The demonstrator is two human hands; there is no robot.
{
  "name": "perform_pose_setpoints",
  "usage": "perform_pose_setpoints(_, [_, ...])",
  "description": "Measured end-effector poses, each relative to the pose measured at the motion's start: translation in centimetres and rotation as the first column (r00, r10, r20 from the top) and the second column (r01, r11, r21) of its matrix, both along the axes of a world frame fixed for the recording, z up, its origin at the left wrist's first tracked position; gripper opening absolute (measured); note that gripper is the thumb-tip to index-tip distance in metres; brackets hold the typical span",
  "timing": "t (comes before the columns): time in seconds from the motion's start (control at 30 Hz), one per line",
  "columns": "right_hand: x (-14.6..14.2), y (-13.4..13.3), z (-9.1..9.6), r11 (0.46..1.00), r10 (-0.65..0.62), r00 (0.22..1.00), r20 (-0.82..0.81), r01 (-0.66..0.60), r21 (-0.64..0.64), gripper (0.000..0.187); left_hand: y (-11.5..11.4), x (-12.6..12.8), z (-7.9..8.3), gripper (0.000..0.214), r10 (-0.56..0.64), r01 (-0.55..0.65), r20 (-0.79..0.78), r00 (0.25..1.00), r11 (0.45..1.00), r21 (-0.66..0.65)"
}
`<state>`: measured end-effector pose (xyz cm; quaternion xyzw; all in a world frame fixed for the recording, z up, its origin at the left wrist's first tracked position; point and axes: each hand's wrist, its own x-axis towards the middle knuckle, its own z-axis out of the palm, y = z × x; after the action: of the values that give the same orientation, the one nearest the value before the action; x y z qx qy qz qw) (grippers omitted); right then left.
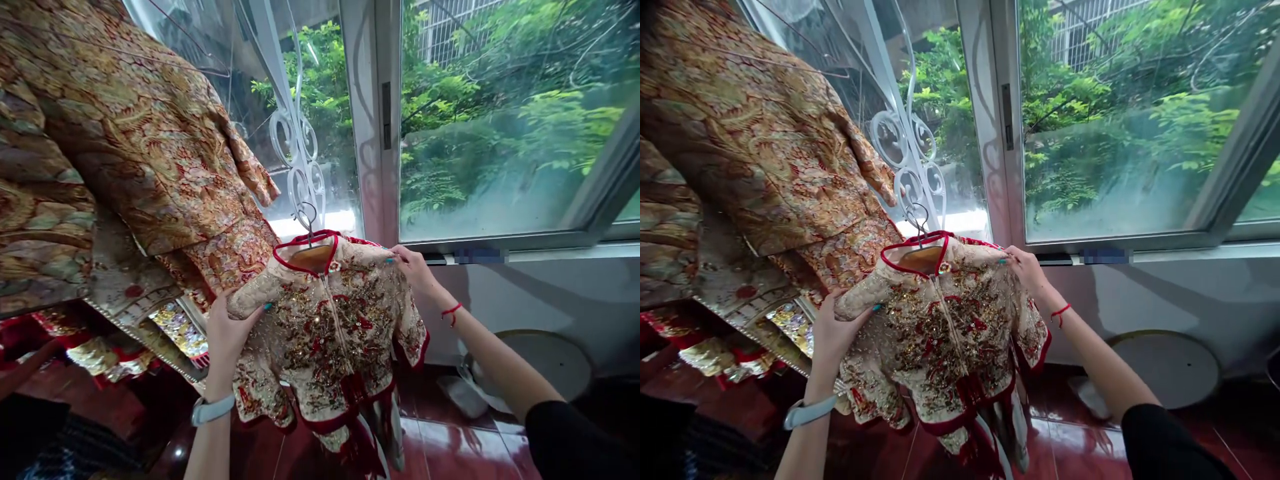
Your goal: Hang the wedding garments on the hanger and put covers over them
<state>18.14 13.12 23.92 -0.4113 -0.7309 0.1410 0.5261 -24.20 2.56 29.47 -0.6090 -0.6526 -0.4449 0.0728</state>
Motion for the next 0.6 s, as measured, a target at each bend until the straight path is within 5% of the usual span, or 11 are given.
perform_pose_setpoints(0.17, [1.4,2.0,2.4,0.991,0.1,0.994,-0.048,-0.104,-0.081,0.044,0.2,1.0,-0.5,0.072,0.072,-0.074,0.028,0.997,0.993,0.097])
perform_pose_setpoints(0.27, [1.4,2.9,1.8,0.959,0.151,0.976,-0.156,-0.183,-0.216,0.053,-0.1,1.2,-1.2,0.073,0.018,-0.03,0.095,0.995,0.991,0.13])
perform_pose_setpoints(0.43, [1.5,1.5,-0.5,0.916,0.142,0.952,-0.272,-0.23,-0.329,0.064,-2.5,-0.6,-8.3,0.091,-0.069,0.042,0.369,0.927,0.996,0.081])
perform_pose_setpoints(0.53, [1.8,0.4,0.7,0.959,0.163,0.986,-0.041,-0.168,-0.23,0.062,-4.3,-2.0,-12.0,0.058,0.079,-0.023,0.417,0.906,0.99,-0.138])
perform_pose_setpoints(0.6, [1.2,0.4,2.5,0.984,0.142,0.979,0.146,-0.124,-0.124,0.061,-5.3,-2.4,-12.4,0.045,0.164,-0.111,0.342,0.925,0.979,-0.171])
